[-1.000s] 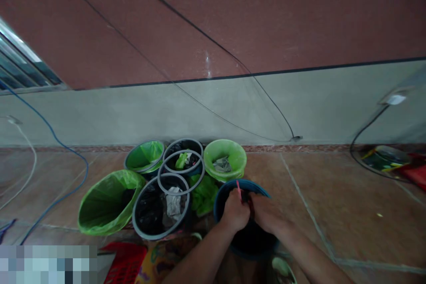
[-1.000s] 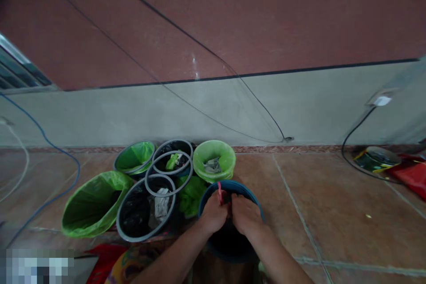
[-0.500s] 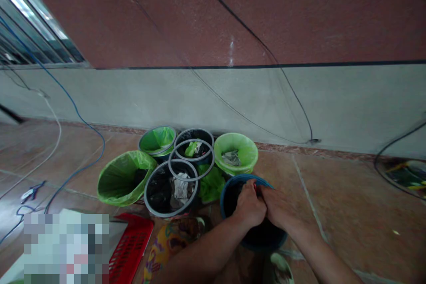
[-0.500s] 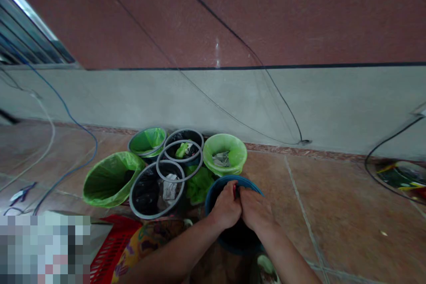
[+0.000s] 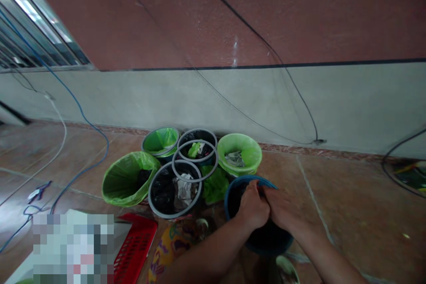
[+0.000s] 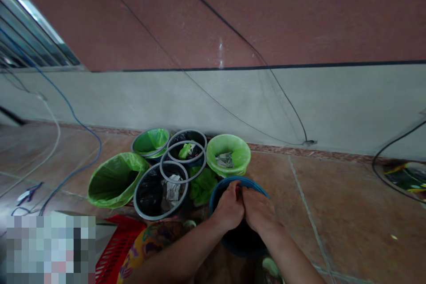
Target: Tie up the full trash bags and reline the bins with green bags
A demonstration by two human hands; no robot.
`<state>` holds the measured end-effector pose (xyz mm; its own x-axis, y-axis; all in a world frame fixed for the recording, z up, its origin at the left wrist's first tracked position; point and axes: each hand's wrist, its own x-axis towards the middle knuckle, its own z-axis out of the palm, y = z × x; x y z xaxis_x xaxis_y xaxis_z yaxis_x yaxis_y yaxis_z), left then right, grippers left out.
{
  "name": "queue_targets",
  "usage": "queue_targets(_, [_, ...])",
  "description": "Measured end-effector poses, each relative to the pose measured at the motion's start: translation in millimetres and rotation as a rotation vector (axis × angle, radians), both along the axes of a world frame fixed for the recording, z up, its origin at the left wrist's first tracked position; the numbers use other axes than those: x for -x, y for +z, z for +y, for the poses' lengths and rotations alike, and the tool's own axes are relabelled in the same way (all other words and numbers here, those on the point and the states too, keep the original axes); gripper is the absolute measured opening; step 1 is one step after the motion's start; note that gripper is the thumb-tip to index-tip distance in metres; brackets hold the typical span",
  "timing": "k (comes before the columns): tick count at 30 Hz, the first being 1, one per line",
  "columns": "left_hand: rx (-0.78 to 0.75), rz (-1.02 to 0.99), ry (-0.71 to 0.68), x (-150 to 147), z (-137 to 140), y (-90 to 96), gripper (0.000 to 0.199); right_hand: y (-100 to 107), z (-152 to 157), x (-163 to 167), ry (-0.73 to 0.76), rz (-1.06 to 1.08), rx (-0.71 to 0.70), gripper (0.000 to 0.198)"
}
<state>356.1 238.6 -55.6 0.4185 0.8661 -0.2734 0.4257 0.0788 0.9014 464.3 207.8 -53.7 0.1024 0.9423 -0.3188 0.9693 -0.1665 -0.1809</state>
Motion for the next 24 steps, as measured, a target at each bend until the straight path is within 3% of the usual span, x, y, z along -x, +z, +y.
queue_targets(4, [0.029, -0.022, 0.041, 1.2, 1.9, -8.4, 0.06, 4.4, 5.1, 1.5, -0.01, 0.015, 0.029, 0.035])
queue_targets(8, [0.038, -0.066, 0.175, -0.2, 3.9, -18.9, 0.071, 16.3, 11.2, 0.5, -0.076, 0.029, 0.074, 0.03])
queue_targets(14, [0.024, -0.004, 0.272, 0.9, 12.1, -18.2, 0.071, 22.2, 11.7, -15.9, -0.116, -0.019, 0.066, 0.036])
queue_targets(19, [0.077, 0.106, 0.243, 1.5, 13.4, -27.2, 0.065, -5.3, 3.3, -15.9, -0.04, -0.043, 0.186, 0.055])
queue_targets(22, [0.174, 0.192, 0.221, 0.1, 8.9, -43.4, 0.064, -32.4, 0.1, -3.1, -0.058, -0.074, 0.263, 0.09])
queue_targets(24, [0.234, 0.216, 0.182, -0.7, 4.9, -57.7, 0.064, -49.1, -2.1, 6.2, -0.092, -0.085, 0.277, 0.091])
